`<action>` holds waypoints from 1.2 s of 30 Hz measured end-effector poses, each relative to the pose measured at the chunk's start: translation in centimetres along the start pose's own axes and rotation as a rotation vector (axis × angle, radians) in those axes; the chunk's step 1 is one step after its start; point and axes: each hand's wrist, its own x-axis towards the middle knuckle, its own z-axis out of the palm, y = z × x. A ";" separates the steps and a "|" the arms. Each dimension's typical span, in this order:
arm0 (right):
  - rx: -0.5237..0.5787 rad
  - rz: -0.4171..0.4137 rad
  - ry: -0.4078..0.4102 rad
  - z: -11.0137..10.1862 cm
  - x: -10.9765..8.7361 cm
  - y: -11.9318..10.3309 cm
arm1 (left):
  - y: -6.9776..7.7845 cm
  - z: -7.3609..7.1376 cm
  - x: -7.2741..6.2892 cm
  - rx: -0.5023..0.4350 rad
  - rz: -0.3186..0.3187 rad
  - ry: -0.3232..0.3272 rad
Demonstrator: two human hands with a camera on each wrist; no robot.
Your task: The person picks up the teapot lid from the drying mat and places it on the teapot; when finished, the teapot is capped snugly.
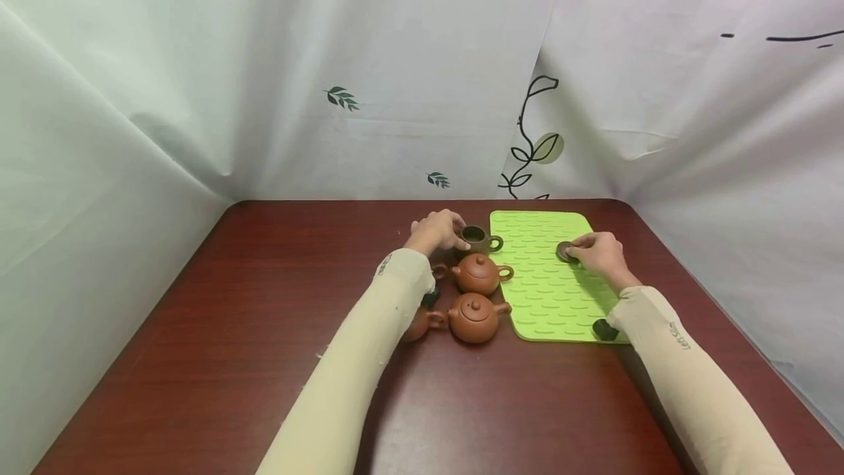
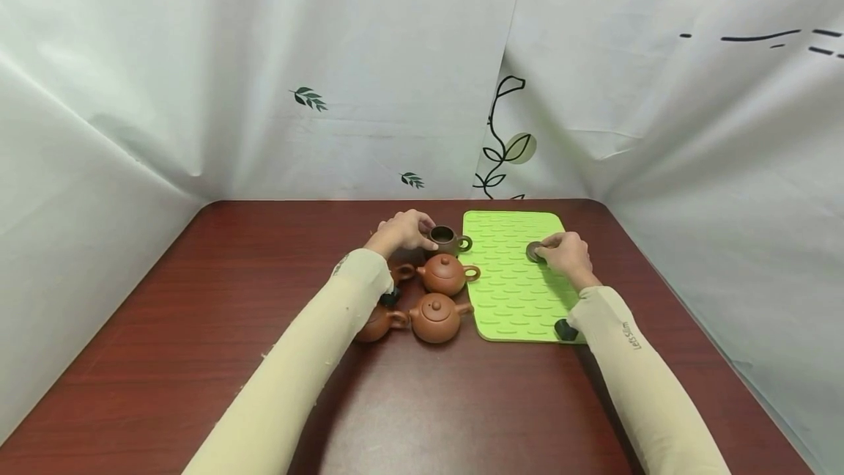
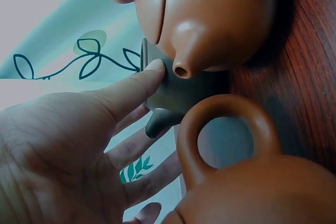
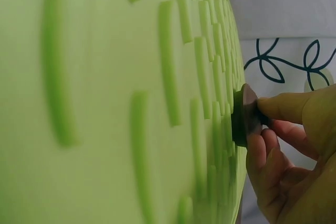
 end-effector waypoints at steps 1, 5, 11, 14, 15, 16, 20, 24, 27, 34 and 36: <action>-0.002 -0.001 0.001 0.0 0.0 0.0 | 0.0 0.0 0.0 0.005 -0.002 0.002; -0.010 -0.005 0.010 -0.2 0.0 0.1 | 0.2 0.0 -0.1 0.019 -0.006 0.007; -0.003 -0.036 0.010 -0.2 -0.1 0.1 | 0.3 -0.1 -0.2 0.022 -0.002 0.008; 0.007 -0.052 0.001 0.0 -0.2 0.1 | 0.4 -0.1 -0.3 0.022 -0.003 0.009; 0.012 -0.054 0.002 0.0 -0.2 0.1 | 0.4 -0.1 -0.3 0.023 -0.003 0.009; 0.017 -0.055 0.003 0.0 -0.3 0.1 | 0.4 -0.1 -0.3 0.023 -0.003 0.008; 0.032 -0.068 0.021 0.2 -0.5 -0.3 | 0.5 -0.1 -0.4 0.035 0.002 0.010; 0.038 -0.090 0.051 0.6 -0.4 -0.7 | 0.4 -0.2 -0.5 0.048 -0.003 0.015; 0.042 -0.095 0.078 0.8 -0.4 -1.0 | 0.4 -0.1 -0.4 0.048 -0.007 0.021; 0.059 -0.102 0.095 1.1 -0.5 -1.6 | 0.5 0.0 -0.2 0.057 -0.011 0.023; 0.065 -0.101 0.089 1.2 -0.6 -1.9 | 0.5 0.0 -0.3 0.061 -0.013 0.022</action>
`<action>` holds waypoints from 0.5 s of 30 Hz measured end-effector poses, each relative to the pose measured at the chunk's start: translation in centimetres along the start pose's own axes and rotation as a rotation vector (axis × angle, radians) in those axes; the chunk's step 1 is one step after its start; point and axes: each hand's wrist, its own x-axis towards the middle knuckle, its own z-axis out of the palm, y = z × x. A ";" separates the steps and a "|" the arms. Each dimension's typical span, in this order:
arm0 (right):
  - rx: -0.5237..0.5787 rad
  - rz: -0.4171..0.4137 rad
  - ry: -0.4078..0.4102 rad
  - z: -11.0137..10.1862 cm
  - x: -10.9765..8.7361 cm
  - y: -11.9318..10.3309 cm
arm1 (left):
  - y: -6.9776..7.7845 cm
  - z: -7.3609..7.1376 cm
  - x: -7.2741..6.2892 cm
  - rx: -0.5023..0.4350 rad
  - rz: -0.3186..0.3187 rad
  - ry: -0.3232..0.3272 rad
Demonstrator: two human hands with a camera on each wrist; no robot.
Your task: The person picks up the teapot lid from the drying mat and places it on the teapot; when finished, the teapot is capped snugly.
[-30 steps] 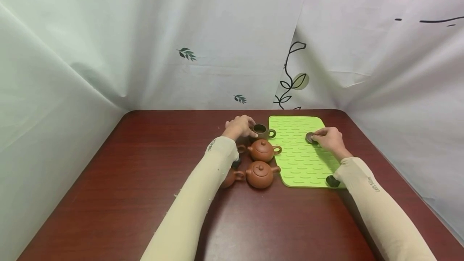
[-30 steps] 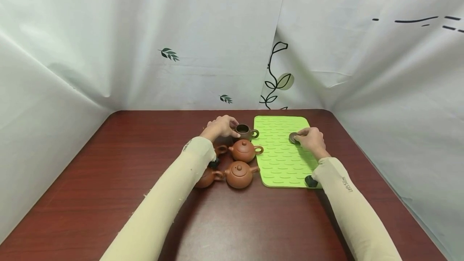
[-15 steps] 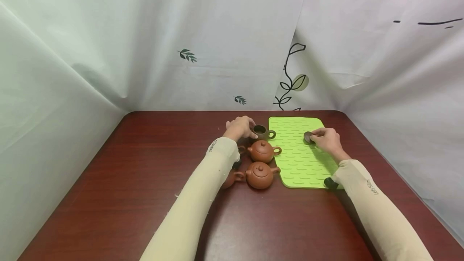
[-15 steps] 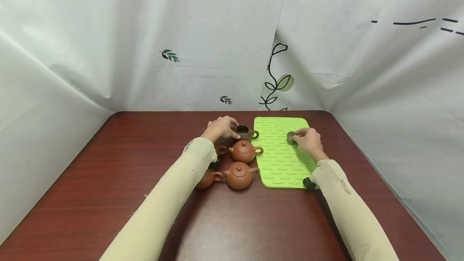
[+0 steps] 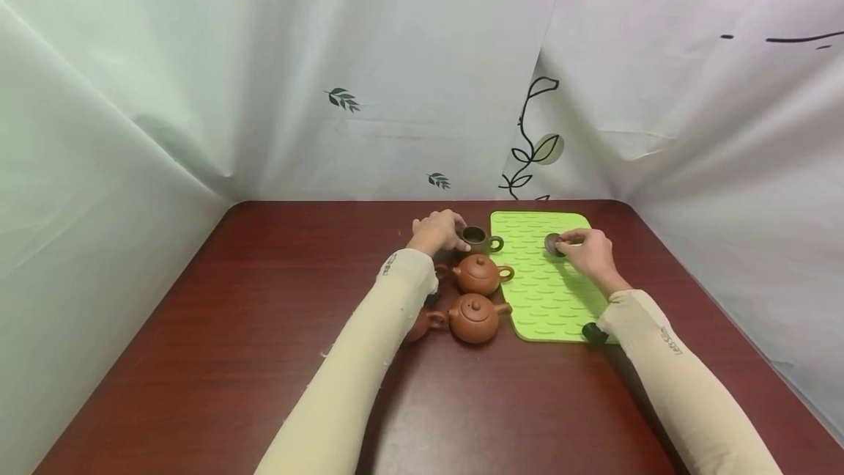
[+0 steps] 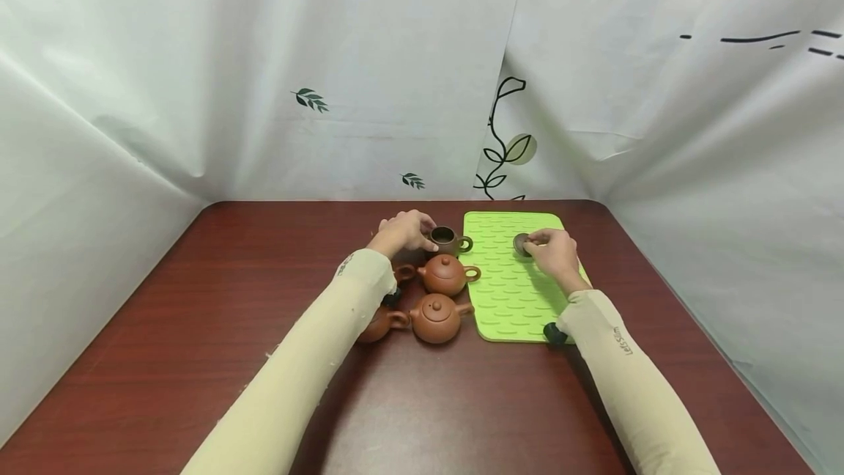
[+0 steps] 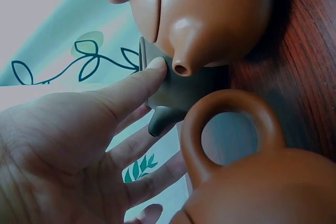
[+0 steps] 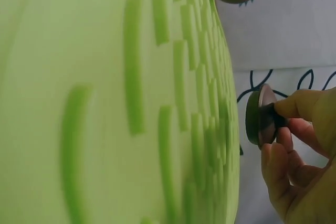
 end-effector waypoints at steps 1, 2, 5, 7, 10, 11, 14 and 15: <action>-0.001 0.000 0.001 0.0 0.0 -0.1 | 0.0 0.0 -0.1 0.003 -0.002 -0.002; -0.001 0.001 -0.002 0.1 0.0 -0.3 | 0.1 0.0 -0.1 0.005 -0.003 -0.002; 0.000 -0.008 -0.009 0.2 -0.1 -0.8 | 0.2 0.0 -0.2 0.008 -0.005 -0.001; -0.004 -0.022 -0.009 0.3 -0.1 -1.1 | 0.2 0.0 -0.3 0.007 -0.007 -0.001; -0.002 -0.045 -0.009 0.5 -0.2 -1.3 | 0.2 -0.1 -0.4 0.004 -0.009 -0.005; -0.003 -0.053 -0.004 0.5 -0.2 -1.3 | 0.2 -0.1 -0.4 0.002 -0.010 -0.007; 0.004 -0.070 0.008 0.6 -0.3 -1.3 | 0.2 -0.2 -0.5 -0.001 -0.010 -0.009; 0.005 -0.074 0.014 0.7 -0.4 -1.3 | 0.2 -0.2 -0.6 -0.001 -0.010 -0.009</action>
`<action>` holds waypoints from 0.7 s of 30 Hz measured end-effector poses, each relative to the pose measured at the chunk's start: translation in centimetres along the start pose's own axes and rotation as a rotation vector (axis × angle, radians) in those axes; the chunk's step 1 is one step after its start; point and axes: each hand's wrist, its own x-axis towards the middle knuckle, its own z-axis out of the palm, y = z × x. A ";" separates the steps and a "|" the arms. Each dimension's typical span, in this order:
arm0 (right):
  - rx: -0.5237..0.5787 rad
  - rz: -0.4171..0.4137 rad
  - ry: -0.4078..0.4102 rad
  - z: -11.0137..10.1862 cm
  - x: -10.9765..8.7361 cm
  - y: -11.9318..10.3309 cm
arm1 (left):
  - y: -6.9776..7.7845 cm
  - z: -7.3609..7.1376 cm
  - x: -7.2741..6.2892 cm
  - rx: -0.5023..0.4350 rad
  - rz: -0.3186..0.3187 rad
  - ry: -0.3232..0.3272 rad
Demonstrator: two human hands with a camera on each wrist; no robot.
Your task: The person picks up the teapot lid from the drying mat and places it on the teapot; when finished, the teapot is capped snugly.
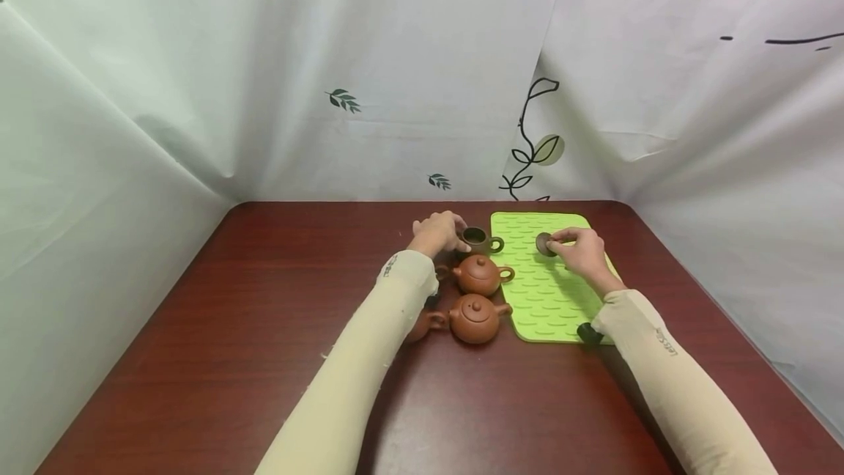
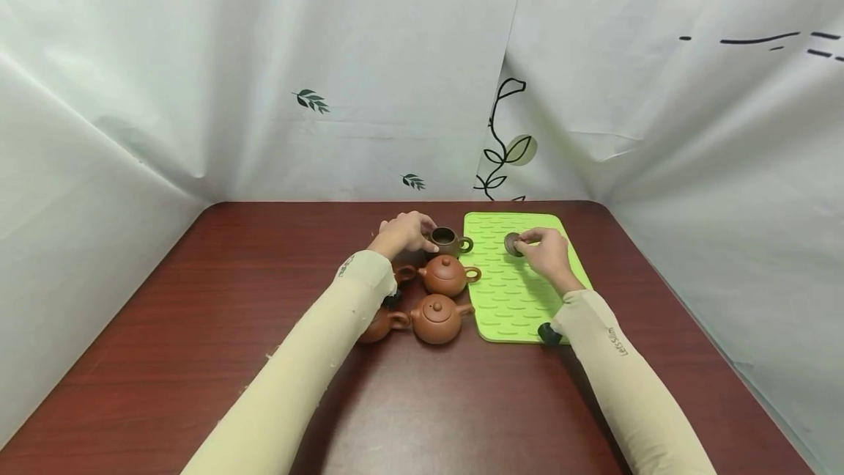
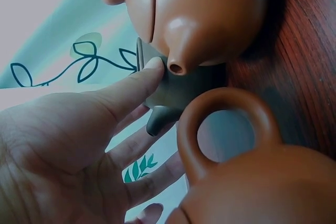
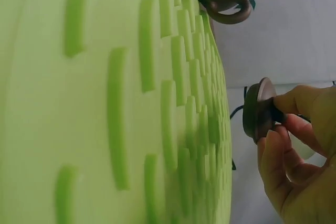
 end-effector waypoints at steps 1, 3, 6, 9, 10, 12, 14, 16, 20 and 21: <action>0.000 -0.002 0.005 0.1 0.0 0.0 | 0.0 0.0 0.0 0.000 0.001 0.001; 0.005 -0.001 0.014 0.2 0.0 -0.1 | -0.1 -0.1 -0.1 -0.001 0.002 0.002; 0.005 -0.005 0.031 0.4 0.1 -0.3 | -0.1 -0.1 -0.2 0.001 0.005 0.004; 0.023 -0.021 0.037 0.6 0.1 -0.7 | -0.1 -0.2 -0.2 0.004 0.003 0.008; 0.029 -0.026 0.038 0.7 0.1 -0.8 | -0.1 -0.2 -0.2 0.005 0.002 0.009; 0.041 -0.027 0.040 0.8 0.0 -1.2 | -0.1 -0.2 -0.2 0.005 0.002 0.012; 0.046 -0.020 0.046 0.9 -0.1 -1.5 | -0.1 -0.2 -0.2 0.007 0.000 0.014; 0.049 -0.005 0.051 1.1 -0.1 -1.8 | 0.0 -0.1 -0.2 0.009 -0.002 0.015; 0.053 0.006 0.071 1.5 -0.1 -2.3 | 0.1 0.0 0.0 0.005 -0.012 0.015; 0.058 0.005 0.077 1.5 -0.1 -2.5 | 0.1 0.1 0.1 0.003 -0.013 0.014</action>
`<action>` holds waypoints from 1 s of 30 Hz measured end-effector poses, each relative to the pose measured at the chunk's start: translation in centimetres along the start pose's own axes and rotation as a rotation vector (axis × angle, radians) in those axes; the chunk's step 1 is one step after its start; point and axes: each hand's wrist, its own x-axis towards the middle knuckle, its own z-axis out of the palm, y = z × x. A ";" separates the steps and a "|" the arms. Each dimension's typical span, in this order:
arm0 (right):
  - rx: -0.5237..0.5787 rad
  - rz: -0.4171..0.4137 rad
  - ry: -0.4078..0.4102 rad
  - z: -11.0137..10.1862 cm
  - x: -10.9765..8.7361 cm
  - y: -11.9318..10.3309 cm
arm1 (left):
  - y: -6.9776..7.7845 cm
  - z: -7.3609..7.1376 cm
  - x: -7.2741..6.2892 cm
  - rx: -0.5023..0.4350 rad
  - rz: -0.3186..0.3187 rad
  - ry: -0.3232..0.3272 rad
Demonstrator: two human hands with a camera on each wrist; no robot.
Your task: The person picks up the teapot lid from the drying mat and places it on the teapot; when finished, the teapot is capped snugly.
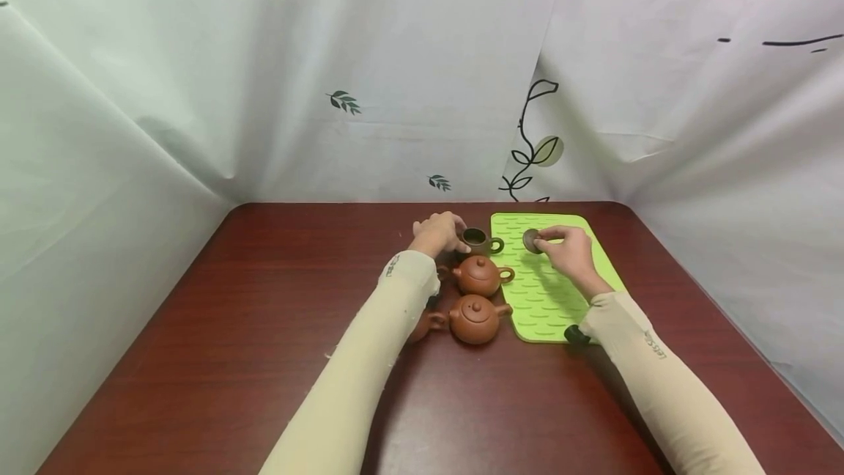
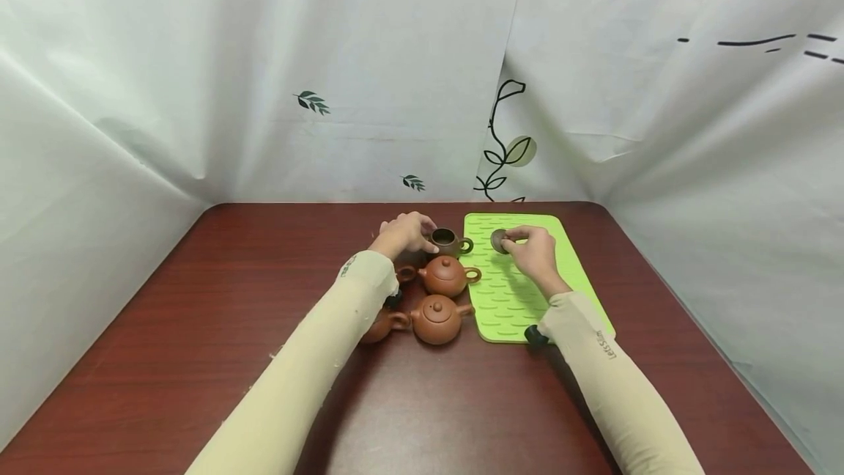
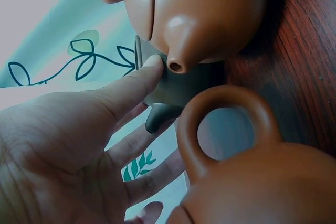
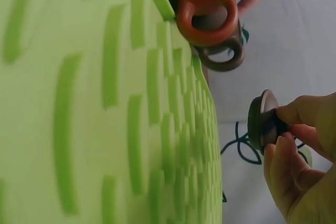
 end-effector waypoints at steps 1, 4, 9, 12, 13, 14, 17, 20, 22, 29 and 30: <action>0.003 -0.006 0.009 0.1 0.0 -0.2 | 0.0 0.1 0.0 -0.004 -0.002 0.000; 0.012 -0.011 0.035 0.5 -0.1 -0.6 | -0.1 0.2 0.1 -0.008 -0.005 0.000; 0.034 -0.009 0.046 0.9 -0.1 -1.3 | 0.0 0.1 0.1 -0.003 -0.007 -0.001; 0.037 -0.015 0.027 1.2 -0.2 -1.6 | 0.0 0.1 0.1 -0.008 -0.007 -0.002; 0.037 -0.015 0.022 1.3 -0.2 -1.7 | 0.0 0.1 0.0 -0.010 -0.006 0.000; 0.041 -0.012 0.018 1.3 -0.2 -1.8 | 0.0 0.1 0.0 -0.012 -0.005 0.002; 0.042 -0.011 0.012 1.6 -0.2 -2.1 | 0.1 0.0 -0.1 -0.013 -0.003 0.007; 0.040 -0.011 0.018 1.7 -0.2 -2.3 | 0.1 0.1 -0.2 -0.014 -0.001 0.007; 0.037 -0.019 0.018 1.8 -0.2 -2.4 | 0.0 0.1 -0.2 -0.017 -0.002 0.003; 0.019 -0.039 0.010 2.1 -0.2 -3.0 | 0.0 0.2 0.1 -0.005 -0.008 0.003; 0.020 -0.038 0.012 2.2 -0.1 -3.1 | 0.0 0.2 0.1 -0.002 -0.007 0.003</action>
